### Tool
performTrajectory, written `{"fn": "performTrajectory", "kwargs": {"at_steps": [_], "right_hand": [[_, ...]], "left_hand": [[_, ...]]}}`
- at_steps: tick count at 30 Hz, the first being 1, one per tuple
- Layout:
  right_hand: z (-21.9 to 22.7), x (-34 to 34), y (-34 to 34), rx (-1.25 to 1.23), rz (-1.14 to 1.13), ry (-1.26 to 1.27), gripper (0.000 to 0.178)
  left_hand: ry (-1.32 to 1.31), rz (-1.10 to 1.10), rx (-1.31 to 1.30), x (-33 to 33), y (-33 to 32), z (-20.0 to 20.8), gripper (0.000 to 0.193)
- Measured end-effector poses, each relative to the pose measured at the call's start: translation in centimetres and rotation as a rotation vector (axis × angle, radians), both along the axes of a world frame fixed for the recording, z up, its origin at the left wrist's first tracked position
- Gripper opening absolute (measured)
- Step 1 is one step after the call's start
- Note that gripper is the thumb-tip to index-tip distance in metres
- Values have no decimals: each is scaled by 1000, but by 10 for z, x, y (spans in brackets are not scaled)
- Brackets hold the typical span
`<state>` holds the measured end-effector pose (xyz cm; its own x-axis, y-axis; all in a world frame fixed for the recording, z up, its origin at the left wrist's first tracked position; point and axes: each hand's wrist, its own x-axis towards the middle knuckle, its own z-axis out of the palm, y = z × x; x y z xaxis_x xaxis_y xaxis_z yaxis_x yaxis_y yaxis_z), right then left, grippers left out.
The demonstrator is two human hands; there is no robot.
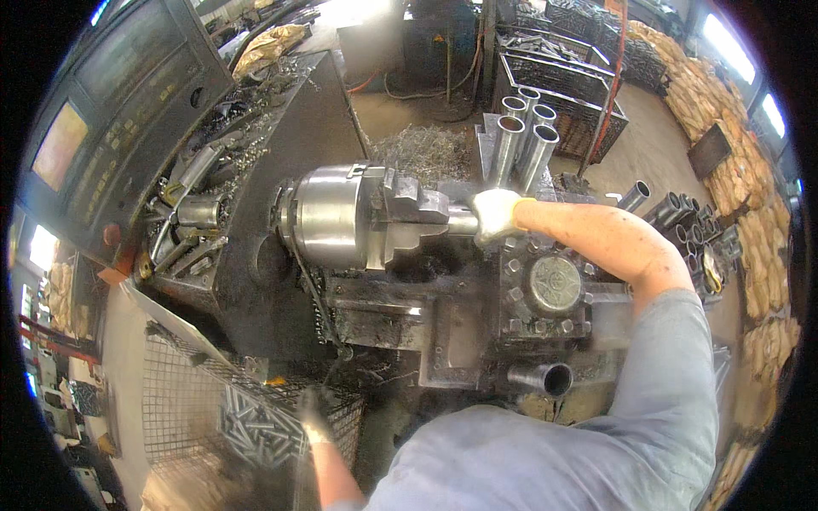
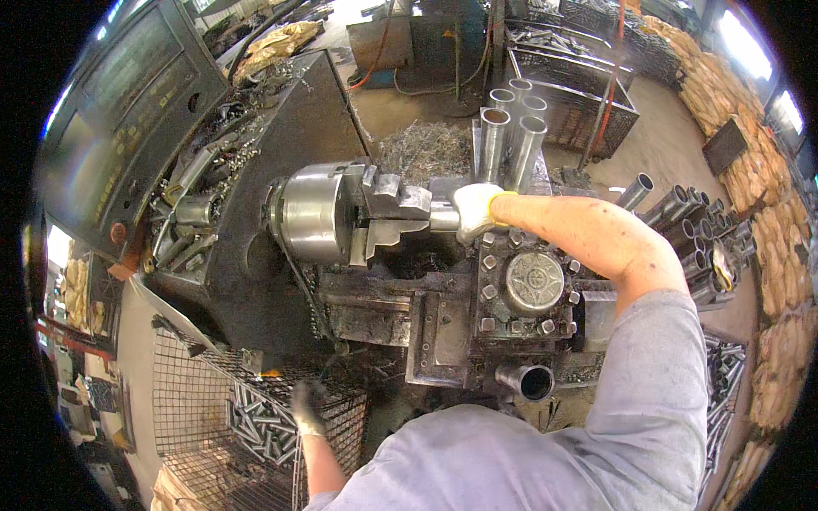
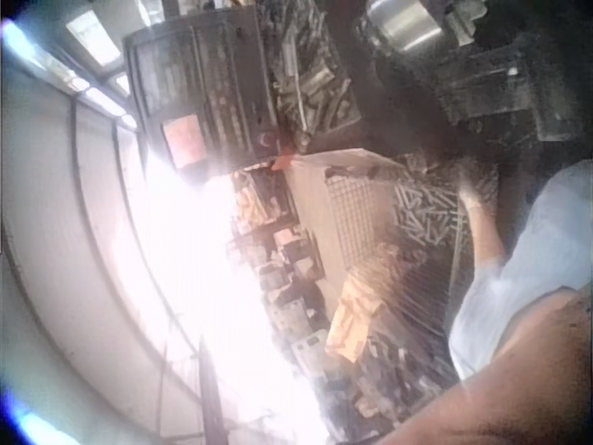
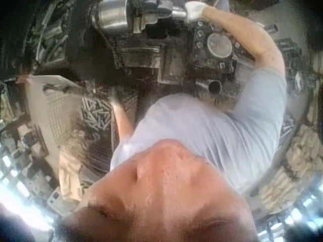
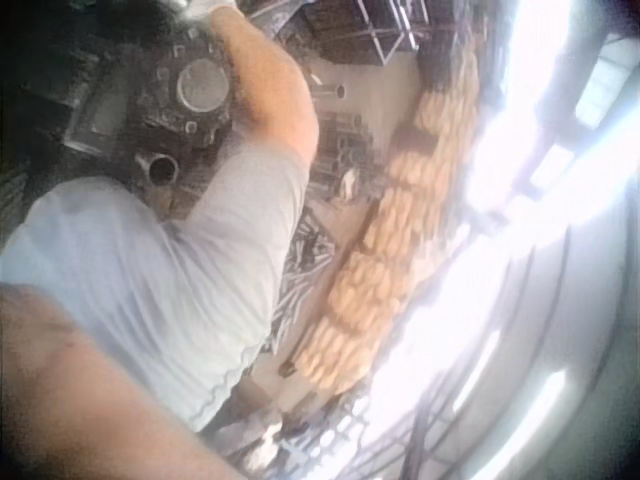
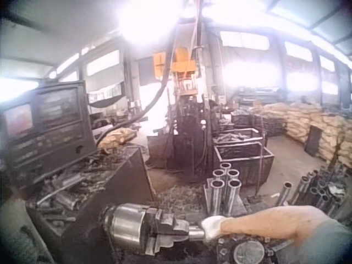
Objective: The person repeatedly picks up metal tubes from a wire basket, inserts them into a lathe chuck, and removes them after a brief machine cycle. The person handles the tubes one at a time and places them back into the basket after each operation.
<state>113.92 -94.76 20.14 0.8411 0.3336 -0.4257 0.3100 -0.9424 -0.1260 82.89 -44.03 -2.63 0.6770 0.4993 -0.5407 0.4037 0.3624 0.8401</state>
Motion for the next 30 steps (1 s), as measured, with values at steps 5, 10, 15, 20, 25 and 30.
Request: {"fn": "performTrajectory", "kwargs": {"at_steps": [5, 10, 15, 20, 25, 30], "right_hand": [[15, -6, -1, 262, 10, -158, 56], [15, 1, -13, -112, -137, 124, 46], [23, 5, 1, 306, -13, 80, 66], [84, -93, -28, 435, -266, -411, 68], [91, -265, -75, 831, -807, -759, 39], [25, -375, -82, 1021, -1155, -817, 39]], "left_hand": [[-190, 298, 120, 32, 76, -15, 55], [-194, 252, -313, 37, 103, 2, 54], [-183, 192, -135, 41, 119, -6, 43], [99, 224, 669, 40, 101, 10, 39], [-837, 196, 1600, 71, 45, 187, 41], [-464, -172, 1854, 210, 28, 383, 54]]}}
